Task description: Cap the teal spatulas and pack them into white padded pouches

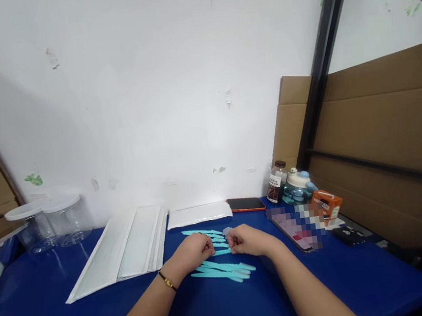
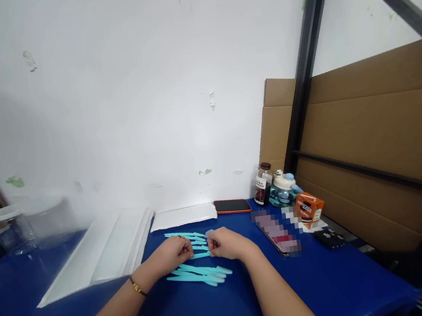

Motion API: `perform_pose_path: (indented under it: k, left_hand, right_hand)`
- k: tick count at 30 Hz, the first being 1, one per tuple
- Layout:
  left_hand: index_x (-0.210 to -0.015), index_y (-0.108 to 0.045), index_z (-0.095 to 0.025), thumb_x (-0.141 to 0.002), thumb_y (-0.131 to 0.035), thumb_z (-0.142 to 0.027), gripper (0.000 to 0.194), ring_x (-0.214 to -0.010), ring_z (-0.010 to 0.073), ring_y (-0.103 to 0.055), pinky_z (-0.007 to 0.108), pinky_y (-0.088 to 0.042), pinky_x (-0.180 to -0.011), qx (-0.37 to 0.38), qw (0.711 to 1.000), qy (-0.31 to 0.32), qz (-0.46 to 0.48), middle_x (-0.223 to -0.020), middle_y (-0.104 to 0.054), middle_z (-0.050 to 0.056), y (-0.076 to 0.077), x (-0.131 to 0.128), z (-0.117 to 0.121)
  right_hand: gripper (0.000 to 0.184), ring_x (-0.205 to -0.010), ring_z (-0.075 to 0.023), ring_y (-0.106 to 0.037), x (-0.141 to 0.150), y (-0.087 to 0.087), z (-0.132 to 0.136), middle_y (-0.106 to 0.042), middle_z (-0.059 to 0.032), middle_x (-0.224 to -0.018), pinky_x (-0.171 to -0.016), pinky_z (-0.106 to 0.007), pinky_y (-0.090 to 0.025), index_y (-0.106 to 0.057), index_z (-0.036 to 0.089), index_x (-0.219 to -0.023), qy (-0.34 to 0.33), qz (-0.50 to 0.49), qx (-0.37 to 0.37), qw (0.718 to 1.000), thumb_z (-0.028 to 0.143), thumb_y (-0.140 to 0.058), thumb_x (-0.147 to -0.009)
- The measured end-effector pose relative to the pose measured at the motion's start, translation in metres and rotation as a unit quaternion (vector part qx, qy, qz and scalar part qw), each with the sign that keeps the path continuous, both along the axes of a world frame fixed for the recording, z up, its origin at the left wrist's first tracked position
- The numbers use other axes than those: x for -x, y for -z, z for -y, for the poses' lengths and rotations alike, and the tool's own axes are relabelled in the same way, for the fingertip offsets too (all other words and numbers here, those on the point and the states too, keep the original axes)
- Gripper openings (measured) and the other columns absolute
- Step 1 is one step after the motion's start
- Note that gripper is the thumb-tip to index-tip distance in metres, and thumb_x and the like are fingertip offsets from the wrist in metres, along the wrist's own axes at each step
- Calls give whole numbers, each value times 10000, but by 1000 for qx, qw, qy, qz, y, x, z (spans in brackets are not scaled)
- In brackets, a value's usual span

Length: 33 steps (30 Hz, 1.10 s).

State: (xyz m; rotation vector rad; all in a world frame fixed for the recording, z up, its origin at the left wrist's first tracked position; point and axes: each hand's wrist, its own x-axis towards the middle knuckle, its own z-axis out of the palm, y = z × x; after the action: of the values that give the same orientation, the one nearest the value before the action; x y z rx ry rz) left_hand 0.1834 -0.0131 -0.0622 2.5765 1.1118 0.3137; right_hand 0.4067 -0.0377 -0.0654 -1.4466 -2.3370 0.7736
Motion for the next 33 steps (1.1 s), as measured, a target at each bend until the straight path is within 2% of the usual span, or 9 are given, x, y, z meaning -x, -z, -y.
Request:
perform_pose_path:
  k: [6,12,14,17,20,23,27,31,33]
  left_hand:
    - [-717,-619,-186,-781,-471,-276,185,-701,138,-540,222,-335,-608,-35,999,1,3,-763,-632,26,-7,7,-6]
    - [-772,-632,-192,-781,-475,-298,190,-755,152,-549,238,-377,-671,-30,998,-45,16,-838,-620,35,-7,21,-16]
    - [-823,-634,-194,-778,-490,-339,209,-805,155,-548,235,-392,-697,-16,998,-33,47,-892,-612,36,-7,18,-13]
    - [-841,-637,-190,-756,-522,-391,247,-744,133,-548,211,-398,-635,52,997,13,53,-849,-608,20,-7,10,-4]
    - [-825,-649,-198,-717,-565,-420,262,-662,114,-533,196,-371,-556,98,994,39,30,-776,-607,0,-4,4,2]
    - [-814,-655,-200,-698,-576,-422,263,-634,114,-518,198,-341,-523,103,994,29,18,-739,-614,-4,-1,3,3]
    - [-784,-658,-192,-734,-522,-368,228,-618,109,-503,205,-325,-535,82,996,33,7,-718,-625,-5,-2,5,2]
    - [-746,-640,-173,-814,-413,-411,337,-584,107,-481,211,-307,-529,49,999,10,20,-664,-604,4,-4,4,2]
    - [-765,-633,-177,-795,-452,-410,297,-577,106,-487,206,-302,-518,54,998,8,18,-666,-606,1,-5,5,1]
  right_hand:
    - [64,-613,-101,-513,-4,-3,-3,-613,5,-700,-526,-171,-354,-600,160,-759,21,-19,-33,999,146,-572,-702]
    - [97,-643,-119,-551,-20,-8,-2,-645,-19,-736,-548,-184,-382,-635,155,-783,91,-29,-35,995,160,-593,-696]
    - [125,-629,-121,-548,-21,-14,3,-642,-14,-710,-538,-188,-383,-653,153,-782,74,-31,-22,997,236,-630,-691]
    - [239,-582,-121,-547,-19,-21,11,-636,9,-650,-504,-191,-380,-675,162,-739,5,6,66,998,348,-719,-595]
    - [272,-546,-117,-548,-15,-20,15,-629,25,-619,-476,-190,-373,-683,178,-707,-26,67,114,991,336,-766,-502]
    - [188,-541,-104,-540,-12,-14,12,-626,27,-629,-472,-179,-365,-680,180,-710,-21,75,80,994,267,-729,-551]
    - [138,-544,-101,-537,-9,-5,5,-620,20,-633,-485,-174,-370,-665,162,-714,-3,30,44,999,220,-701,-594]
    - [97,-569,-106,-546,-3,-1,0,-618,13,-641,-496,-169,-369,-652,155,-732,35,-12,12,999,194,-664,-645]
    - [76,-590,-106,-545,-3,-1,-1,-621,13,-650,-505,-164,-360,-647,155,-734,33,-21,-16,999,177,-647,-661]
